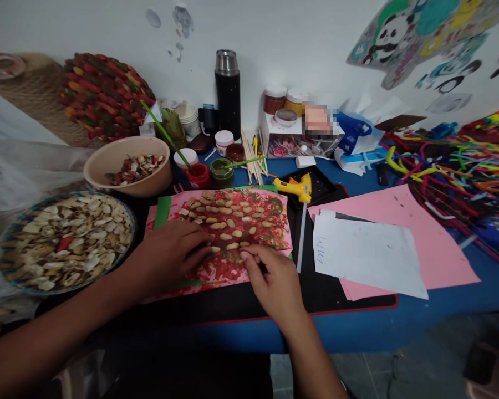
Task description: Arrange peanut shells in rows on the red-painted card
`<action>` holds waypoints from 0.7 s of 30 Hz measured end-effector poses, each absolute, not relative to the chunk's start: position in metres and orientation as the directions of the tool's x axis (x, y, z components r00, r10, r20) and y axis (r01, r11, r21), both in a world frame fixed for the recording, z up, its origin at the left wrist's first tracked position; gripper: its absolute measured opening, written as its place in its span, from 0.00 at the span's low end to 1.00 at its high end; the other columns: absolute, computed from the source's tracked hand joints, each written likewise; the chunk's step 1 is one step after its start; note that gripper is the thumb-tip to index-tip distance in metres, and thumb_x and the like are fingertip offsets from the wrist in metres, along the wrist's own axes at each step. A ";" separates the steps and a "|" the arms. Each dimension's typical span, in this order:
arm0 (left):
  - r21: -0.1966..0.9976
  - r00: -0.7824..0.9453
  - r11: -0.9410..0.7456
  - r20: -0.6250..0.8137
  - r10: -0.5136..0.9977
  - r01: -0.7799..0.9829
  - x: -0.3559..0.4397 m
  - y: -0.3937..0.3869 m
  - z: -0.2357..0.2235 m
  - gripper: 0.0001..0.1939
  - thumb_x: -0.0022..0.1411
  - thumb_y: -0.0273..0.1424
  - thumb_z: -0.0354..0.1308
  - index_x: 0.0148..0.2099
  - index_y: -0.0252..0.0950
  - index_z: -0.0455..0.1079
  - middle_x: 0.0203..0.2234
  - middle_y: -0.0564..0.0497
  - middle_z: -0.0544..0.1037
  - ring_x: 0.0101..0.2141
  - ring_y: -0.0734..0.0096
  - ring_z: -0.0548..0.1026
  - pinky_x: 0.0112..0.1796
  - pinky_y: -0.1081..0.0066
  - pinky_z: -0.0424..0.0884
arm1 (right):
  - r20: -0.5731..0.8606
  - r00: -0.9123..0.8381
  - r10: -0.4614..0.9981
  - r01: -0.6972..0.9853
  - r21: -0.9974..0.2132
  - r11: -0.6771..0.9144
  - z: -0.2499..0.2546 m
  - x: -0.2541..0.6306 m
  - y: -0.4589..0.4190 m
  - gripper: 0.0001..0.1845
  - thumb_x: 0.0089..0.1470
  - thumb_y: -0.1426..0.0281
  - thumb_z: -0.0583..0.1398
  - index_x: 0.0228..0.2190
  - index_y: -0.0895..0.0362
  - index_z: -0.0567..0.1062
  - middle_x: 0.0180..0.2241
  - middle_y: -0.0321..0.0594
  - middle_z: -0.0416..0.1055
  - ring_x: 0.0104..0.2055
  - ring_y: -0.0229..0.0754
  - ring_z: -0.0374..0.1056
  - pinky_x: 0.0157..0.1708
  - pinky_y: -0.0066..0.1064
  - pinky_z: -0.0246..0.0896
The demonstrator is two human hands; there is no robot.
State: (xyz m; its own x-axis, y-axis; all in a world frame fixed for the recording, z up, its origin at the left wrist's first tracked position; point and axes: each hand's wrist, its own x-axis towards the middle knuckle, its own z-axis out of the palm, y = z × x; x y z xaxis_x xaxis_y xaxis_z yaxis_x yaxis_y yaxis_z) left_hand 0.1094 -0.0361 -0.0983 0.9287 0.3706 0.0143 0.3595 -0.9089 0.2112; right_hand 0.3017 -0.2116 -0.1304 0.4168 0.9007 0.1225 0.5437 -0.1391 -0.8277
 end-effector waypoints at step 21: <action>0.204 0.959 -0.937 -0.049 0.279 0.283 0.115 -0.044 -0.099 0.06 0.73 0.27 0.60 0.46 0.36 0.78 0.39 0.47 0.81 0.42 0.56 0.79 0.44 0.58 0.72 | 0.186 0.374 0.909 0.584 -0.808 -0.075 -0.128 0.302 -0.211 0.08 0.70 0.66 0.62 0.42 0.48 0.84 0.40 0.36 0.87 0.39 0.47 0.83 0.38 0.35 0.74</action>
